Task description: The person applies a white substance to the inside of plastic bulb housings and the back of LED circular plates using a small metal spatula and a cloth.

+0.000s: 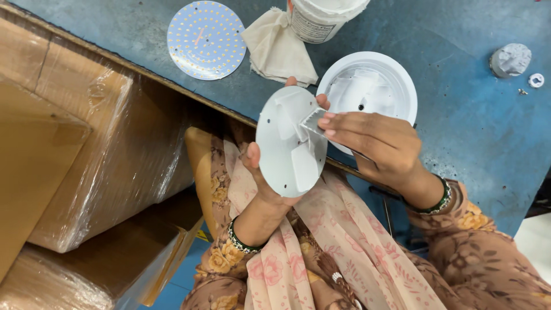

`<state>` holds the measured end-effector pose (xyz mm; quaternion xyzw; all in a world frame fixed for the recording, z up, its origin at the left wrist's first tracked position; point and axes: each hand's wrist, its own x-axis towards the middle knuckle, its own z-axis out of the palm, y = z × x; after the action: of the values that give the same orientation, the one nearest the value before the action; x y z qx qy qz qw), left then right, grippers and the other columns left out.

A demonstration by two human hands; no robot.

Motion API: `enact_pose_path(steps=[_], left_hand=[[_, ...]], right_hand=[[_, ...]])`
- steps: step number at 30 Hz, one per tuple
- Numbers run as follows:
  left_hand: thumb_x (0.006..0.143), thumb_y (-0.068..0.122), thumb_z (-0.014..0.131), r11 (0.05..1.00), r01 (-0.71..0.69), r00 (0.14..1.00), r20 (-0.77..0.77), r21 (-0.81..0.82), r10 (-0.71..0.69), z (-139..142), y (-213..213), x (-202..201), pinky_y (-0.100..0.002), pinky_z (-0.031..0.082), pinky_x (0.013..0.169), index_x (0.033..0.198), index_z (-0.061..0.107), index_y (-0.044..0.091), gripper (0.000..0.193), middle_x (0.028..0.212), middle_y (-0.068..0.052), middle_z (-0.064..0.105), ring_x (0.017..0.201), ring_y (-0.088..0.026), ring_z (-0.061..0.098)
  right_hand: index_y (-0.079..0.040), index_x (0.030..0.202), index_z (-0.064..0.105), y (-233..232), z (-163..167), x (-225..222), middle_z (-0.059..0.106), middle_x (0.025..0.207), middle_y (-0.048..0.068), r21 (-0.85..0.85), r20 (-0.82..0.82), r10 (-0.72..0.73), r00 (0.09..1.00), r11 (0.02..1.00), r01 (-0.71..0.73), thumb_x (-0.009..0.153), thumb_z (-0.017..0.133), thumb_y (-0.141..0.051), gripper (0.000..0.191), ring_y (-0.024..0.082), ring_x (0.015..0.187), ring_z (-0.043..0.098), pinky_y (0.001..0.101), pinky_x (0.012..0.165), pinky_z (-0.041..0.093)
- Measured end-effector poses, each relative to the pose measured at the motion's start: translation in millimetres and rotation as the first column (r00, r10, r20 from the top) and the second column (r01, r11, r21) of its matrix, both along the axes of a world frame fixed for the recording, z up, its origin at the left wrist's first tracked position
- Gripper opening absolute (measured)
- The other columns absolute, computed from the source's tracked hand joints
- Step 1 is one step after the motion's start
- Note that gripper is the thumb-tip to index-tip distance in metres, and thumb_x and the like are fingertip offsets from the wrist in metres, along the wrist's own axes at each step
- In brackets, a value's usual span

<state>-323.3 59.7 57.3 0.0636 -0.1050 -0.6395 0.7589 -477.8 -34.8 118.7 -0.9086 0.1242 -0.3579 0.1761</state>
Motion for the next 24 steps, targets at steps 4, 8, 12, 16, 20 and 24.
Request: enact_pose_path(steps=[4, 8, 12, 16, 20, 24], left_hand=[[0.086, 0.064, 0.073, 0.999, -0.035, 0.999, 0.017, 0.010, 0.035, 0, 0, 0, -0.040, 0.034, 0.126, 0.172, 0.016, 0.009, 0.117, 0.153, -0.021, 0.047, 0.144, -0.028, 0.046], [0.089, 0.063, 0.072, 0.995, -0.094, 0.996, 0.015, 0.016, 0.093, -5, -5, 0, -0.040, 0.034, 0.128, 0.170, 0.016, 0.009, 0.113, 0.152, -0.019, 0.048, 0.145, -0.027, 0.045], [0.090, 0.061, 0.071, 0.985, -0.169, 0.986, -0.008, 0.020, 0.169, -11, -13, 0, -0.041, 0.034, 0.126, 0.169, 0.016, 0.010, 0.109, 0.149, -0.013, 0.047, 0.145, -0.025, 0.044], [0.090, 0.062, 0.071, 0.962, -0.263, 0.964, -0.011, 0.067, 0.265, -14, -19, 0, -0.040, 0.035, 0.124, 0.169, 0.017, 0.012, 0.108, 0.151, -0.016, 0.045, 0.146, -0.029, 0.042], [0.085, 0.063, 0.071, 0.960, -0.268, 0.963, -0.001, 0.075, 0.269, -14, -20, 5, -0.042, 0.038, 0.122, 0.167, 0.018, 0.015, 0.109, 0.158, -0.019, 0.044, 0.151, -0.033, 0.040], [0.086, 0.060, 0.074, 0.987, -0.159, 0.986, -0.053, 0.014, 0.159, -11, -14, 3, -0.044, 0.039, 0.117, 0.171, 0.017, 0.018, 0.110, 0.155, -0.015, 0.043, 0.151, -0.029, 0.041]], right_hand=[[0.000, 0.108, 0.071, 3, -2, 7, 0.076, 0.112, 0.013, 0.015, 0.000, -0.002, 1.000, 1.000, 0.002, 0.086, 0.068, 0.014, 0.026, 0.029, 0.106, 0.077, 0.0356, 0.086, 0.063], [-0.001, 0.106, 0.072, 17, -14, 4, 0.077, 0.111, 0.012, 0.084, -0.012, -0.086, 0.996, 0.993, 0.086, 0.084, 0.066, 0.016, 0.029, 0.025, 0.100, 0.077, 0.0323, 0.081, 0.062], [-0.001, 0.106, 0.073, 30, -23, 0, 0.076, 0.109, 0.012, 0.143, -0.017, -0.124, 0.992, 0.982, 0.125, 0.084, 0.072, 0.013, 0.026, 0.025, 0.097, 0.077, 0.0312, 0.079, 0.061], [0.000, 0.108, 0.072, 39, -20, -4, 0.076, 0.109, 0.013, 0.199, -0.041, -0.091, 0.995, 0.975, 0.097, 0.083, 0.069, 0.014, 0.029, 0.026, 0.098, 0.077, 0.0324, 0.082, 0.062], [0.000, 0.108, 0.071, 38, -8, -10, 0.076, 0.108, 0.013, 0.212, -0.038, -0.018, 0.999, 0.977, 0.025, 0.081, 0.066, 0.014, 0.030, 0.027, 0.100, 0.078, 0.0334, 0.085, 0.064], [0.001, 0.108, 0.071, 22, 3, -5, 0.077, 0.109, 0.012, 0.184, -0.038, -0.064, 0.997, 0.980, 0.070, 0.086, 0.065, 0.017, 0.028, 0.024, 0.095, 0.077, 0.0315, 0.081, 0.062]])
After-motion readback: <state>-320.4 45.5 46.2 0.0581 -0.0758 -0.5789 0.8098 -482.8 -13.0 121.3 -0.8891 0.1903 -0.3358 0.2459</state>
